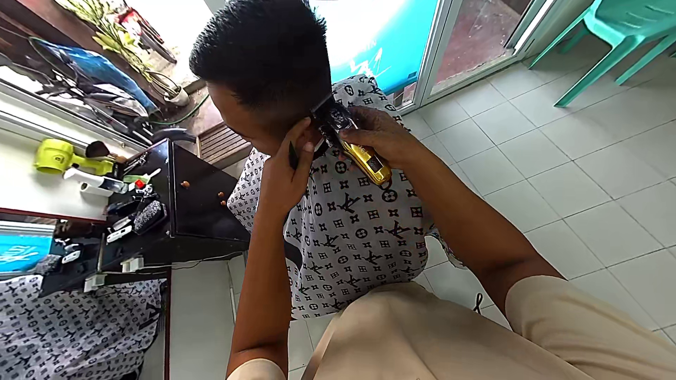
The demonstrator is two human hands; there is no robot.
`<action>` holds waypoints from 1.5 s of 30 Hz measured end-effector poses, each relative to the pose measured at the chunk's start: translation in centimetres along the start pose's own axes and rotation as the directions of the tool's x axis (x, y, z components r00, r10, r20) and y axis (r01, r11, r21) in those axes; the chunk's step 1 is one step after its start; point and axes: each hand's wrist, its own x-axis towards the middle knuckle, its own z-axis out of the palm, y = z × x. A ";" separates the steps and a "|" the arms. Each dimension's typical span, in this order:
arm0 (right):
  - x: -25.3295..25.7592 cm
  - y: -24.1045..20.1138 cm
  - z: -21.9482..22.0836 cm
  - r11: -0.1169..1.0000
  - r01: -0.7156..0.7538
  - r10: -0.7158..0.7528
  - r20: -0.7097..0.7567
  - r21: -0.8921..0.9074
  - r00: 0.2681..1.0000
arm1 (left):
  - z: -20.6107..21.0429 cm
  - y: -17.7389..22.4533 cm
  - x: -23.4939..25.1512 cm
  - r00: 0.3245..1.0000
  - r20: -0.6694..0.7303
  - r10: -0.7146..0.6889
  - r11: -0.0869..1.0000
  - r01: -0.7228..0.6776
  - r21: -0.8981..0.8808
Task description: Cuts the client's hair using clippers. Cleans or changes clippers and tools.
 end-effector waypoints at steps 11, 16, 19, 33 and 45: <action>1.1 0.0 0.2 0.998 0.050 -0.047 0.063 -0.046 0.997 | 0.4 -0.7 -0.8 0.999 -0.049 0.014 0.993 -0.008 0.122; 0.9 -0.2 0.5 0.997 0.041 -0.038 0.045 -0.070 0.998 | 0.3 -0.9 -1.1 0.998 -0.069 -0.004 0.992 0.012 0.122; 0.8 -0.5 1.1 0.985 0.123 -0.118 0.053 -0.118 0.992 | 0.4 -1.2 -1.2 0.998 -0.069 -0.004 0.994 0.011 0.105; 0.4 -0.9 2.7 0.974 0.106 -0.104 0.022 -0.200 0.994 | 0.6 -2.2 -1.6 0.997 -0.056 -0.054 0.998 0.055 0.012; 0.3 -0.7 4.2 0.993 0.119 -0.119 -0.006 -0.020 0.993 | 0.8 -2.8 -1.5 0.997 -0.064 -0.048 0.998 0.046 -0.037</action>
